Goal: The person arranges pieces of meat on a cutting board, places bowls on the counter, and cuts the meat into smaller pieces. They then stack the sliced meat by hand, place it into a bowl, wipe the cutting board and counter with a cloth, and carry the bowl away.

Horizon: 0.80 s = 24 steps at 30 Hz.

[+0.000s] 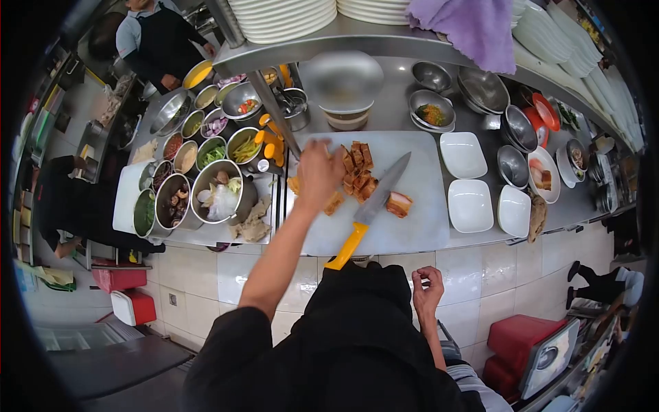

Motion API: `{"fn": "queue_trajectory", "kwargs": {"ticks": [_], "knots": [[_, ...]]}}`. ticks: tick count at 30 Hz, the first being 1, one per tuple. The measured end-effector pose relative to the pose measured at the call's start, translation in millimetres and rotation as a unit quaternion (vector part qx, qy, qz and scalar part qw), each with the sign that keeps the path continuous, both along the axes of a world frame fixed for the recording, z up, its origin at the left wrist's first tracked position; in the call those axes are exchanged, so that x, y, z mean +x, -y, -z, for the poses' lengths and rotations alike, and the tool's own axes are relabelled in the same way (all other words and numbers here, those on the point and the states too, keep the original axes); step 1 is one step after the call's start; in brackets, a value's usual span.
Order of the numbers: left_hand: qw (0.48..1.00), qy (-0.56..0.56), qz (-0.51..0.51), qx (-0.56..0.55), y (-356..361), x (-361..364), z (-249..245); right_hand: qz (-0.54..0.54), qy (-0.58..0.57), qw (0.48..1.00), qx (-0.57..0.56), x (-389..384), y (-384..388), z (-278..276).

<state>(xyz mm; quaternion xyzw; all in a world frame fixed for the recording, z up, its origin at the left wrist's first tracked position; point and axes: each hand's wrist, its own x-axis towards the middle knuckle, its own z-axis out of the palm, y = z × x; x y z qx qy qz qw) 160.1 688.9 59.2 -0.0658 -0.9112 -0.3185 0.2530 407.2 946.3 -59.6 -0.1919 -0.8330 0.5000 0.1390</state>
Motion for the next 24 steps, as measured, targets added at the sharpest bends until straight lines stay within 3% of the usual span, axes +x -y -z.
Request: {"fn": "queue_trajectory", "kwargs": {"ticks": [2, 6, 8, 12, 14, 16, 17, 19, 20, 21, 22, 23, 24], "knots": [[0.998, -0.037, -0.049, -0.018, 10, -60, 1, 0.007, -0.007, 1.0, 0.005, 2, -1, -3], [0.99, 0.036, -0.129, -0.043, 23, -141, 18, 0.024, -0.001, 0.999, 0.021, 19, -15, 10], [0.983, 0.067, -0.154, -0.068, 28, -142, 12, 0.065, 0.004, 0.998, 0.019, 30, -22, 12], [0.999, 0.002, -0.035, 0.001, 34, -70, -56, 0.136, 0.06, 0.989, 0.011, 61, -33, 20], [0.987, -0.003, -0.161, 0.022, 65, -59, -75, 0.136, 0.045, 0.989, 0.041, 80, -45, 42], [0.966, 0.068, -0.205, 0.144, 109, -75, -81, 0.164, 0.06, 0.984, 0.025, 93, -48, 55], [0.968, 0.071, -0.199, 0.136, 126, -87, -76, 0.167, 0.094, 0.981, 0.008, 97, -49, 53], [0.962, 0.045, 0.068, 0.26, 144, -111, -65, 0.163, 0.102, 0.981, 0.004, 99, -52, 50], [0.963, 0.051, 0.071, 0.255, 146, -120, -62, 0.152, 0.106, 0.983, 0.006, 101, -52, 48], [0.894, 0.093, 0.221, 0.379, 144, -125, -65, 0.145, 0.103, 0.984, 0.015, 101, -52, 44], [0.785, 0.13, 0.359, 0.488, 142, -128, -67, 0.146, 0.107, 0.983, 0.013, 103, -52, 43], [0.757, 0.167, 0.424, 0.468, 141, -131, -70, 0.164, 0.112, 0.98, 0.007, 105, -52, 43], [0.756, 0.171, 0.423, 0.469, 149, -141, -63, 0.181, 0.117, 0.977, 0.002, 107, -53, 42]]}}
